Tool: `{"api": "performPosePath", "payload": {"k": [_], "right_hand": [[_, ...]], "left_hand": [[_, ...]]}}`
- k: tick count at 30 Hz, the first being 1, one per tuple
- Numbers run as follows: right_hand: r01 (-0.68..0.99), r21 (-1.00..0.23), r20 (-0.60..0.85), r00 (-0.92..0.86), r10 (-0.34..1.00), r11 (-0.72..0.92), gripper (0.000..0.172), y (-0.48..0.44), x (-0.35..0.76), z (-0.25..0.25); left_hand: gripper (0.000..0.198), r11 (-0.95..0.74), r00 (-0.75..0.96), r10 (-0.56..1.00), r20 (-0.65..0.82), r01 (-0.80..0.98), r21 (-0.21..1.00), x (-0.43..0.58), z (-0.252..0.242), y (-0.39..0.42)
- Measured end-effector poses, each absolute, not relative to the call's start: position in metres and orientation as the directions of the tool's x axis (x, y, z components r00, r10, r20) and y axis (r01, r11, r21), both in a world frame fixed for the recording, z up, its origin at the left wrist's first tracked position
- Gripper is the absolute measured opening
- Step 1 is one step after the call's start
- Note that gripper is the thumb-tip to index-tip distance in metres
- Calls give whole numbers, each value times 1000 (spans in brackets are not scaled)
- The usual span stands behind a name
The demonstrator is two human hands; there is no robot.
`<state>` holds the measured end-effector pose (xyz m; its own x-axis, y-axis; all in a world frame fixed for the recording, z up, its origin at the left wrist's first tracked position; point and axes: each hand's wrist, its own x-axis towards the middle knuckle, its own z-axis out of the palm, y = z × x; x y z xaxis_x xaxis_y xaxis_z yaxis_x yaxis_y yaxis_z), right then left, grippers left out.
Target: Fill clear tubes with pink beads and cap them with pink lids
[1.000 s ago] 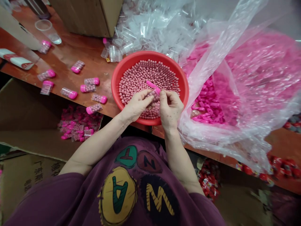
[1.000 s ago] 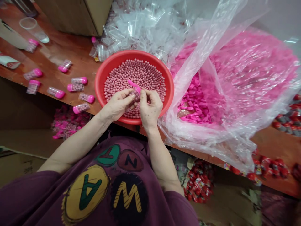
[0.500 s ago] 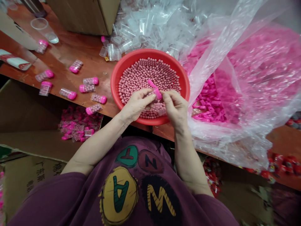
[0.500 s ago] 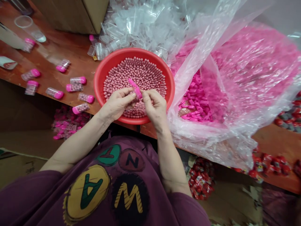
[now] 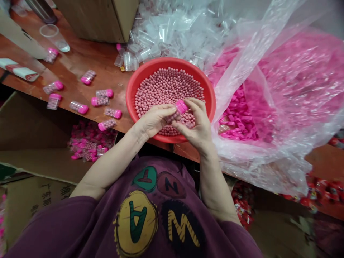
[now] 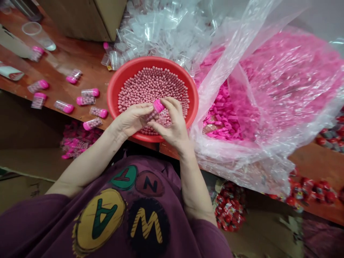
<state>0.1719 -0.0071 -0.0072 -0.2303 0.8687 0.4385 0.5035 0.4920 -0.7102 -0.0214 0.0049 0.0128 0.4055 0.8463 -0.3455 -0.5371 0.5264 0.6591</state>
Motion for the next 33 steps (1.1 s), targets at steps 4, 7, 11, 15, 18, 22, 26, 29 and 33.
{"api": "performPosePath", "payload": {"k": [4,7,11,15,18,22,26,29,33], "right_hand": [[656,-523,527,-254,811,545,88,-9,161,-23],[679,-499,560,-221,798,539,78,-7,155,-30],[678,-458,618,-222,754,575,71,-10,155,-32],[704,-421,612,-245,752,572,70,-12,152,-34],[748,-447,499,-245,831,490,81,-12,147,-33],[778,-453,426,-241,872,436,86,-10,145,-27],[809,-408,455,-222,862,424,80,-10,146,-25],[816,-393,453,-229,862,424,83,-11,147,-22],[809,-421,411,-233,881,410,80,-13,148,-19]], "left_hand": [[17,536,423,838,-345,-518,666,-21,14,5],[17,513,410,851,-328,-520,683,-21,13,4],[19,434,388,885,-257,-487,758,-17,7,2],[26,177,166,978,-130,-315,932,-10,-1,0],[32,123,125,987,-97,-217,969,-8,-1,-2],[21,308,333,924,-187,-360,881,-10,4,-2],[21,349,393,900,-191,-381,856,-13,3,-1],[21,283,364,920,-144,-365,887,-14,-1,-1],[20,232,338,934,-116,-327,916,-13,1,-2]]}}
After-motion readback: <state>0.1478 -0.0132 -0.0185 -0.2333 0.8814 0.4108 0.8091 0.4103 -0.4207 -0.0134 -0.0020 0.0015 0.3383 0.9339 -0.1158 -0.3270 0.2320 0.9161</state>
